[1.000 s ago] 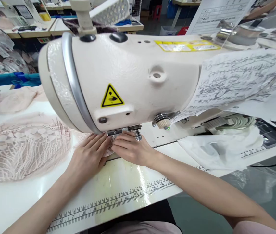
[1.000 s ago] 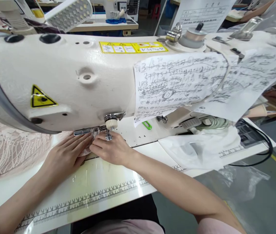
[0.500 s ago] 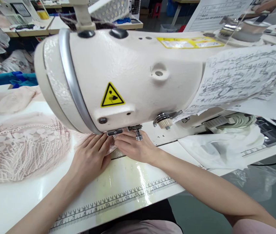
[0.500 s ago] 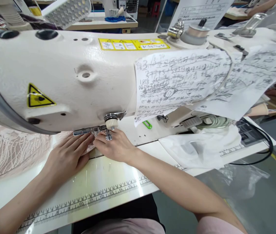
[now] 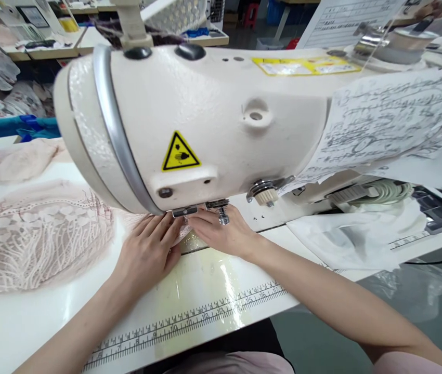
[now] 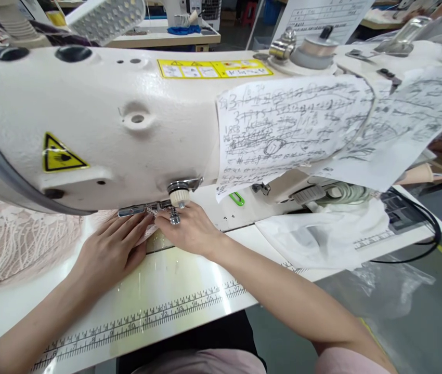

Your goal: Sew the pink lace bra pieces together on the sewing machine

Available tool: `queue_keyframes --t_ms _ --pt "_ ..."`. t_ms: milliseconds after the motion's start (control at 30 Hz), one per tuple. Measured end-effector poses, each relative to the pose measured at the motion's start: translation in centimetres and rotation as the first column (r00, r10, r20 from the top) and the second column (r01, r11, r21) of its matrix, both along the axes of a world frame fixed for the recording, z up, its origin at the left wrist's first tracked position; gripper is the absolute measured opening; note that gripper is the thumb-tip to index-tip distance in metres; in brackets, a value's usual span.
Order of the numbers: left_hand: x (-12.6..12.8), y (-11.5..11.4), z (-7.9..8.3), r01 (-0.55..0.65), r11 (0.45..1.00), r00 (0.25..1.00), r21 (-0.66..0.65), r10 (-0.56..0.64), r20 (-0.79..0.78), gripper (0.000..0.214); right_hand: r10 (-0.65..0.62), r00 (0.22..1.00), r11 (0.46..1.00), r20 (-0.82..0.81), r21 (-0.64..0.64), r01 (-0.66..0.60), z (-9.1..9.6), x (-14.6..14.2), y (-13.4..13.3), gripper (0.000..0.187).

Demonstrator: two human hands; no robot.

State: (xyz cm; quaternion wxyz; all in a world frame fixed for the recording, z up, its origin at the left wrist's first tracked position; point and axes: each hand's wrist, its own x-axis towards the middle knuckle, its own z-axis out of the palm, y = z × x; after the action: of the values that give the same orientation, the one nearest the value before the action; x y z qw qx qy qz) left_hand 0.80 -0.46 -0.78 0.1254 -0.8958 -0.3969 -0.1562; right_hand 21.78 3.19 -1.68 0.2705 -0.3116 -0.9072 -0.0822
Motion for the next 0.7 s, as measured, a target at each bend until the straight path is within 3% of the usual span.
queue_keyframes --t_ms 267,433,700 --pt "0.0 0.0 0.1 0.009 0.999 0.999 0.039 -0.007 -0.047 0.038 -0.043 0.998 0.999 0.050 0.000 0.043 0.4 0.4 0.2 0.023" --pt "-0.5 0.0 0.0 0.147 0.988 0.989 0.044 -0.147 0.002 0.036 -0.036 0.996 0.999 0.080 -0.030 0.038 0.3 0.3 0.1 0.025" --pt "-1.2 0.3 0.5 0.193 0.979 0.981 0.062 -0.195 0.022 0.034 -0.070 0.998 0.991 -0.006 0.116 0.070 -0.5 -0.3 -0.7 0.019"
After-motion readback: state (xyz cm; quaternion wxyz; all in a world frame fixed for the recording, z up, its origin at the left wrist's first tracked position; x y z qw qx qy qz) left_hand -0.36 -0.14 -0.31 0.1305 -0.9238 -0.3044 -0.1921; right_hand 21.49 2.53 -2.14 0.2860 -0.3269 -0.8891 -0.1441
